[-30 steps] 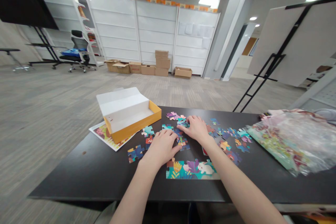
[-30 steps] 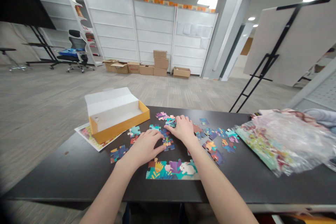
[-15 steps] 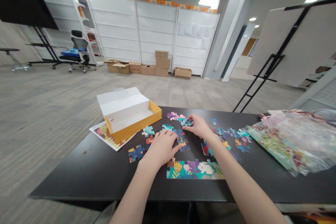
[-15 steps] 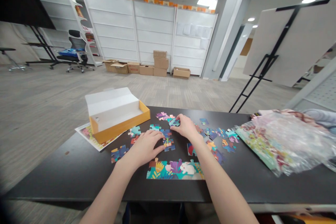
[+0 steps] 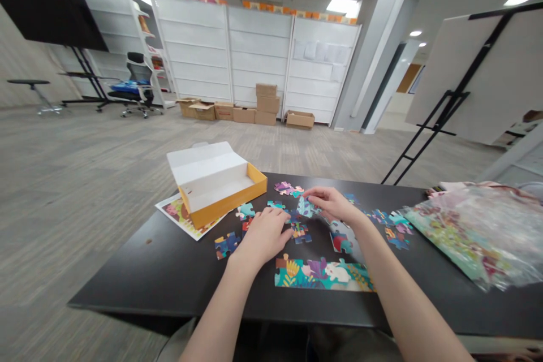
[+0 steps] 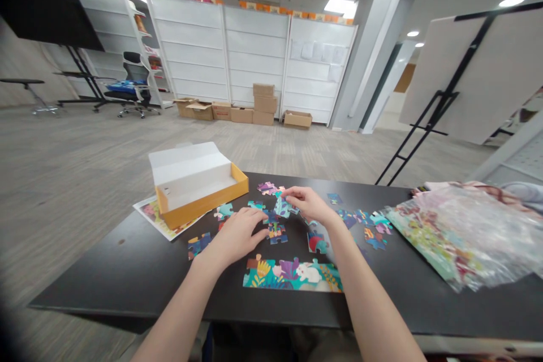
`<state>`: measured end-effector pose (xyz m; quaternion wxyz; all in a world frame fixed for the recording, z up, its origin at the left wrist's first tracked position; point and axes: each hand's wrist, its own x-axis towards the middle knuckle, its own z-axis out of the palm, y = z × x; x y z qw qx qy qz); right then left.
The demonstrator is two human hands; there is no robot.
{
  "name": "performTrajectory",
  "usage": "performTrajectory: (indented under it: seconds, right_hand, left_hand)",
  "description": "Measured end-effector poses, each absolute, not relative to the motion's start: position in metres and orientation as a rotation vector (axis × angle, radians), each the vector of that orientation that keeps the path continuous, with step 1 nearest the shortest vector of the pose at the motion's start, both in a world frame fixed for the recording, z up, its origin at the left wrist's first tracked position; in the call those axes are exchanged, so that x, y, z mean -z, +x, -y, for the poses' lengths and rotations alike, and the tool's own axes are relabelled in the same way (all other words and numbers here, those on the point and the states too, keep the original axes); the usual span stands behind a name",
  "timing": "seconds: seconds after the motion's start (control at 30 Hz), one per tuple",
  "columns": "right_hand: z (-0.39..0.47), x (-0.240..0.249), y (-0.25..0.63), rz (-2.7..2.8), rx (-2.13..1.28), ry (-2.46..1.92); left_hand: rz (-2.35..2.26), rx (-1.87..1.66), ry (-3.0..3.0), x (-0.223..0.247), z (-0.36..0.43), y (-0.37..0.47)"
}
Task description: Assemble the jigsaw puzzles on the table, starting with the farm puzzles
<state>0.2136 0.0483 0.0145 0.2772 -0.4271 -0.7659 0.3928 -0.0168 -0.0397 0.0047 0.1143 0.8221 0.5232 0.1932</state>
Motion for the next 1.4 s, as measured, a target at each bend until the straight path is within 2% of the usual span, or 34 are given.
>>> performTrajectory:
  seconds: [0.2, 0.3, 0.43, 0.67, 0.83, 1.2, 1.4]
  right_hand:
    - [-0.024, -0.030, 0.197, 2.074, -1.227, -1.053]
    - [-0.012, -0.032, 0.187, 2.129, -1.269, -0.983]
    - [0.000, -0.033, 0.178, 2.142, -1.366, -0.980]
    - [0.024, -0.026, 0.190, 2.220, -1.203, -1.171]
    - [0.037, -0.029, 0.195, 2.335, -1.171, -1.250]
    - [0.034, -0.037, 0.197, 2.341, -1.105, -1.275]
    - [0.028, -0.038, 0.221, 2.250, -0.926, -1.437]
  left_hand:
    - [-1.247, -0.935, 2.148, -0.008, 0.040, -0.029]
    - [-1.102, -0.917, 2.135, -0.008, 0.046, -0.031]
    - [-1.140, -0.863, 2.155, -0.011, 0.057, -0.037]
    - [-1.262, -0.570, 2.220, -0.015, 0.095, -0.083]
    - [-1.391, -0.495, 2.236, -0.007, 0.112, -0.112]
    - [-1.402, -0.552, 2.267, -0.006, 0.112, -0.119]
    - [-1.663, -0.699, 2.249, -0.003, 0.101, -0.151]
